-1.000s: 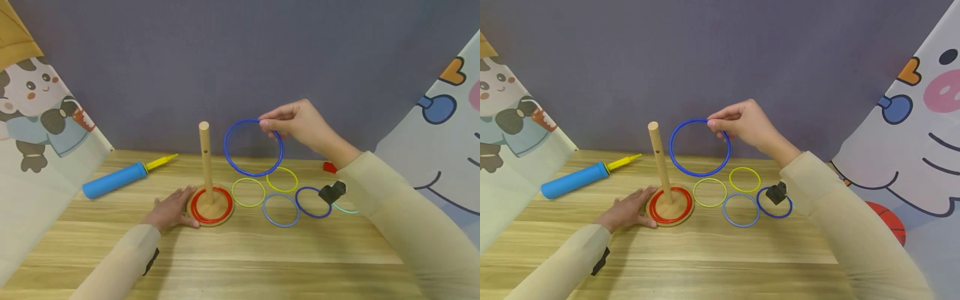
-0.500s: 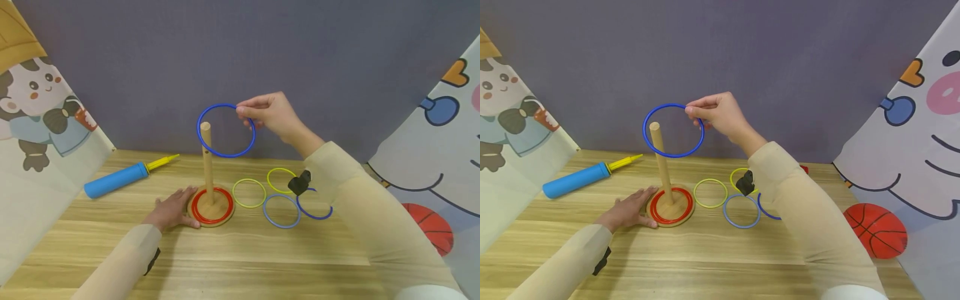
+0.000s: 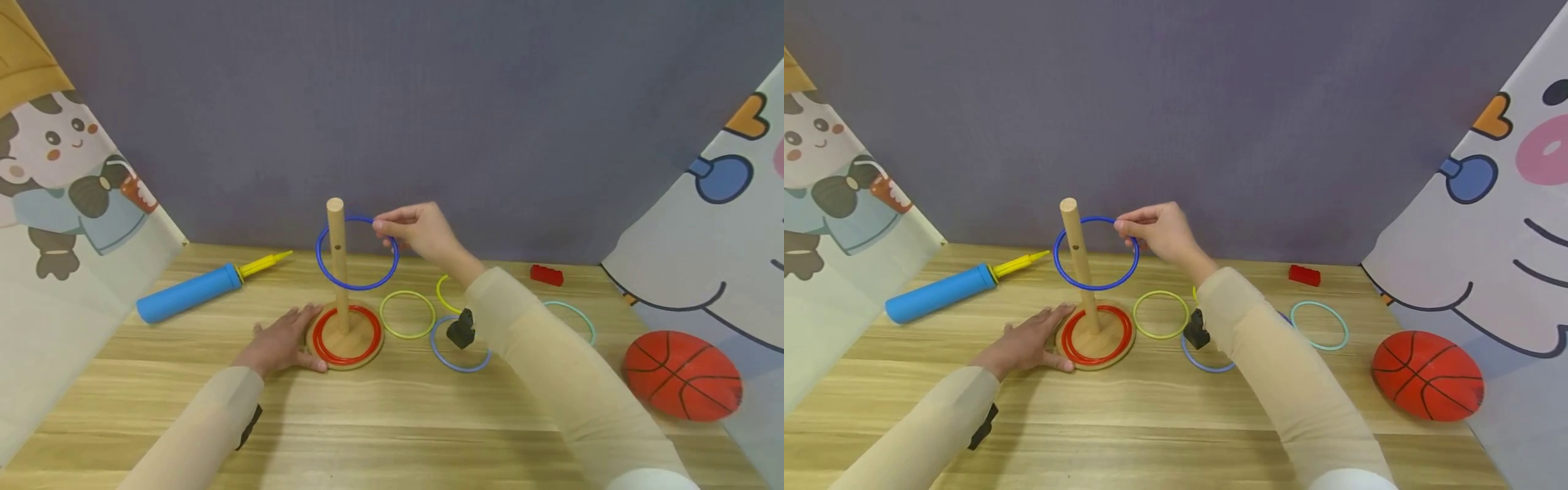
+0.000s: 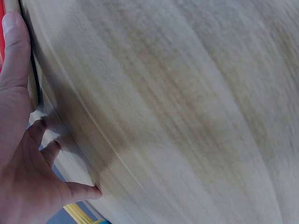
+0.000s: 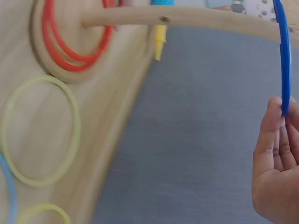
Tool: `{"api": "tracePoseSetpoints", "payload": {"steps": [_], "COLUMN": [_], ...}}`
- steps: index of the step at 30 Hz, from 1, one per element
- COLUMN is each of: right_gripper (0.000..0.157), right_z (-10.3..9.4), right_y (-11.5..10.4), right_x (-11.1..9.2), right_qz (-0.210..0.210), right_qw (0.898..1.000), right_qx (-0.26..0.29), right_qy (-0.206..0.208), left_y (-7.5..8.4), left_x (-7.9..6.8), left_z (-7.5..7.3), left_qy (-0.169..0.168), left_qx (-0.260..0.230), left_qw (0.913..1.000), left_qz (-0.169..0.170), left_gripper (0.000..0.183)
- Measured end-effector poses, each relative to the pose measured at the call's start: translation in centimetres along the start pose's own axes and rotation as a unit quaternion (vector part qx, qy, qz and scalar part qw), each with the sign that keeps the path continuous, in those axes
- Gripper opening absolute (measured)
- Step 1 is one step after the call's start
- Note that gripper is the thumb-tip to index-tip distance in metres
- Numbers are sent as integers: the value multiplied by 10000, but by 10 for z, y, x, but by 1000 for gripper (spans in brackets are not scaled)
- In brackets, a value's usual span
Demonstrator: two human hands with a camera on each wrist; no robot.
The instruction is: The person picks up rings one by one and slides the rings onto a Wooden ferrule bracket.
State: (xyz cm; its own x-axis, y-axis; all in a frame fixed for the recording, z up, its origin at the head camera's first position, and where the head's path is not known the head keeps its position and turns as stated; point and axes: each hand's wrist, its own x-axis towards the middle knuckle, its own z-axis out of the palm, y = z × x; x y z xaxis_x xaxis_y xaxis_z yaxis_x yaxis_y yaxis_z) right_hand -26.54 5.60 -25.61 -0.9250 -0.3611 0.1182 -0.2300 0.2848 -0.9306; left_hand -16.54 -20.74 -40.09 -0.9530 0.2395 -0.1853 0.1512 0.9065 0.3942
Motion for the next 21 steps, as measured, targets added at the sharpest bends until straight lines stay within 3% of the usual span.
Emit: {"api": "tracePoseSetpoints", "payload": {"steps": [11,21], "right_gripper": [22,18], "right_z": [38,66], "right_y": [64,100], "right_x": [-12,-27], "right_qz": [603,790], "right_qw": [9968,9963], "right_qx": [498,328], "right_qy": [-131,-106], "left_y": [1,3], "left_x": [-1,-2], "left_z": [0,-2], "left_qy": [35,-19], "left_qx": [-13,-24], "left_qw": [10000,10000], "left_qz": [-20,-92], "left_gripper": [123,128]}}
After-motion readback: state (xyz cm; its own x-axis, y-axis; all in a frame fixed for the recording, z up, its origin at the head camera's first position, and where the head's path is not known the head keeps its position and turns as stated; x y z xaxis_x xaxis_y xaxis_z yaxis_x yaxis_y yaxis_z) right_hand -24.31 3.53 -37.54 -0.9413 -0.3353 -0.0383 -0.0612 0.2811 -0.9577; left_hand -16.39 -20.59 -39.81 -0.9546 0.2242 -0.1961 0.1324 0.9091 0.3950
